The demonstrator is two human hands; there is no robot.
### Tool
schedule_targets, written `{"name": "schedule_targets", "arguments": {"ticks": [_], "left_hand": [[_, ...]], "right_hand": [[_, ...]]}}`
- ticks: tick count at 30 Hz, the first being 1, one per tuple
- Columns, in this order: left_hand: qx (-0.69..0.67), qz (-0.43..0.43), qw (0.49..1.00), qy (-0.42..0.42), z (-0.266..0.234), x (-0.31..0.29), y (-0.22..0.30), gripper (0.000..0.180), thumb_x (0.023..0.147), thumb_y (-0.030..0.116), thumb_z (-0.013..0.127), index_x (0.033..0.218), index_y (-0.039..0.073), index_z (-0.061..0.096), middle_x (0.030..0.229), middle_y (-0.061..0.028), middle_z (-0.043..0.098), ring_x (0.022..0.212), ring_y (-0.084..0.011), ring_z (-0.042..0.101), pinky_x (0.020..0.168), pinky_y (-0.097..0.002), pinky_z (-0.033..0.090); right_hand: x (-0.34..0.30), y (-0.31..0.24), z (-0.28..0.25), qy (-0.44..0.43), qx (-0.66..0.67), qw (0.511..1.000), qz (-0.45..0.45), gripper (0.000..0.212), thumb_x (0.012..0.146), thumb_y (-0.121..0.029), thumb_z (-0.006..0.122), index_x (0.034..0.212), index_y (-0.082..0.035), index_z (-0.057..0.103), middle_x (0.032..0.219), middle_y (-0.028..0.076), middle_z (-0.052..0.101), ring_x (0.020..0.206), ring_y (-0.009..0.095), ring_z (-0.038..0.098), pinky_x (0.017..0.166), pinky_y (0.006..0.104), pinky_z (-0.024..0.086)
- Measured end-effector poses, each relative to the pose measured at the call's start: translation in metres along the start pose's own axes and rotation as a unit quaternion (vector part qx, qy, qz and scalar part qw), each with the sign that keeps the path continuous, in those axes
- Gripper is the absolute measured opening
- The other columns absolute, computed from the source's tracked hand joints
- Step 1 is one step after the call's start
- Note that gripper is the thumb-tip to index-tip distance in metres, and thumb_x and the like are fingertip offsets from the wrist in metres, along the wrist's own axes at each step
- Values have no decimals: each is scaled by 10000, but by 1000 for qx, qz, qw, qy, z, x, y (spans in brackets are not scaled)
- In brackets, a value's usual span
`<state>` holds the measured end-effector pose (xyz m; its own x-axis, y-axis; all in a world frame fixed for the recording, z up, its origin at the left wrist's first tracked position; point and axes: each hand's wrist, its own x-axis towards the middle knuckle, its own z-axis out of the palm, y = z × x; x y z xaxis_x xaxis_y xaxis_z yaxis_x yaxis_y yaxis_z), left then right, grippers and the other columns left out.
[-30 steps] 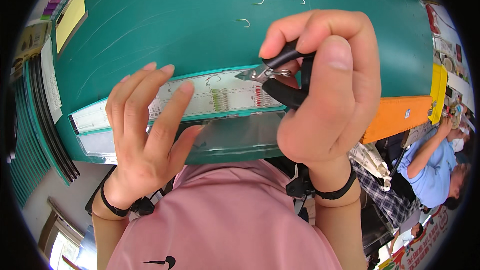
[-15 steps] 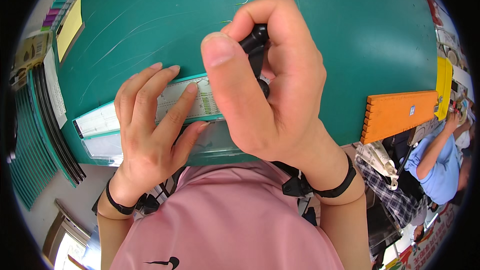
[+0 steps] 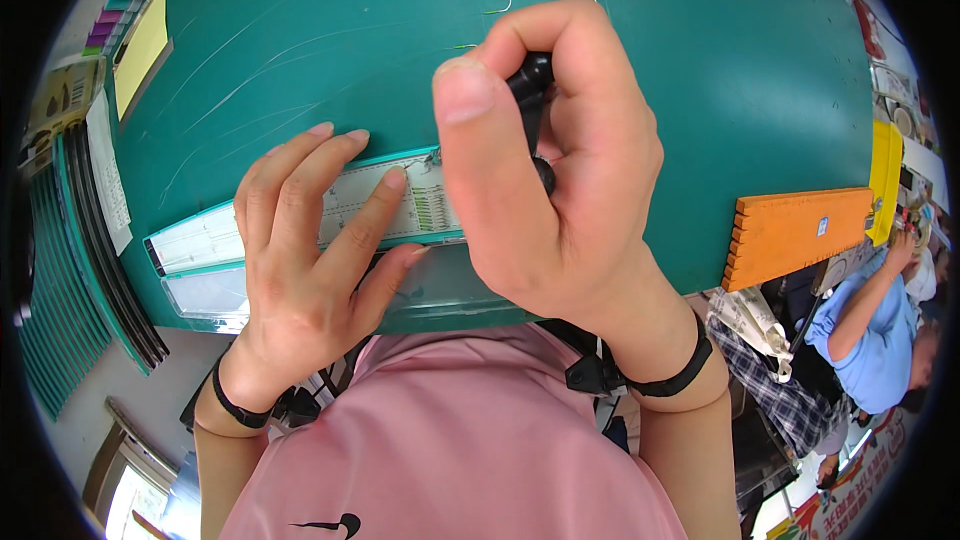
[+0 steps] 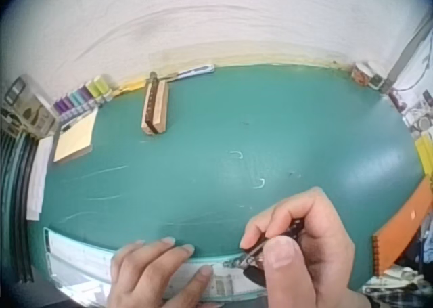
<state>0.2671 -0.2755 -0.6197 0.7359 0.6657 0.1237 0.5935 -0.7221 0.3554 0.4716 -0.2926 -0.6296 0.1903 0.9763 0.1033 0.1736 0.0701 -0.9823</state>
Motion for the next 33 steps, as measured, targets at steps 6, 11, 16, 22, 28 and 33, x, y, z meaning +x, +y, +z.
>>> {"name": "schedule_targets", "arguments": {"ticks": [6,11,16,22,28,33], "left_hand": [[-4,4,1000,11,3,-2,1,496,690,208,837,1131,14,719,1310,-202,583,1212,-395,551,990,-515,433],[-11,8,1000,28,2,-5,0,536,688,196,838,1166,-2,698,1315,-217,578,1207,-402,553,988,-522,436],[10,27,999,41,-7,-9,3,637,677,176,844,1262,8,655,1351,-240,554,1224,-415,534,988,-534,441],[-14,25,999,13,6,10,20,642,659,158,839,1261,26,662,1354,-234,548,1210,-402,535,976,-532,438],[-37,25,999,-3,18,17,23,625,613,99,837,1214,21,686,1336,-217,557,1155,-381,559,927,-498,456],[-43,28,999,-3,20,19,24,633,602,81,840,1212,9,685,1322,-215,563,1133,-377,565,905,-475,469]], "right_hand": [[0,1,-2,1,2,1000,-31,257,1072,-235,334,1001,-32,474,899,124,651,684,55,448,600,205,371],[-2,0,-11,-11,-11,998,-55,259,1074,-251,313,1006,-34,438,929,178,632,720,105,500,627,229,427],[-14,-4,-38,-8,-11,997,-72,327,1082,-352,330,1042,-34,389,965,256,586,742,172,537,648,263,481],[-17,-2,-48,-8,-44,997,-67,340,1076,-373,373,1023,-38,402,956,238,606,707,142,519,631,237,452],[-16,4,-39,7,-31,996,-84,342,1066,-377,423,1009,-39,416,945,214,627,683,112,497,613,219,422],[-14,8,-44,-9,-12,996,-88,348,1056,-380,446,1007,-37,417,931,207,625,649,98,462,587,216,394]]}}
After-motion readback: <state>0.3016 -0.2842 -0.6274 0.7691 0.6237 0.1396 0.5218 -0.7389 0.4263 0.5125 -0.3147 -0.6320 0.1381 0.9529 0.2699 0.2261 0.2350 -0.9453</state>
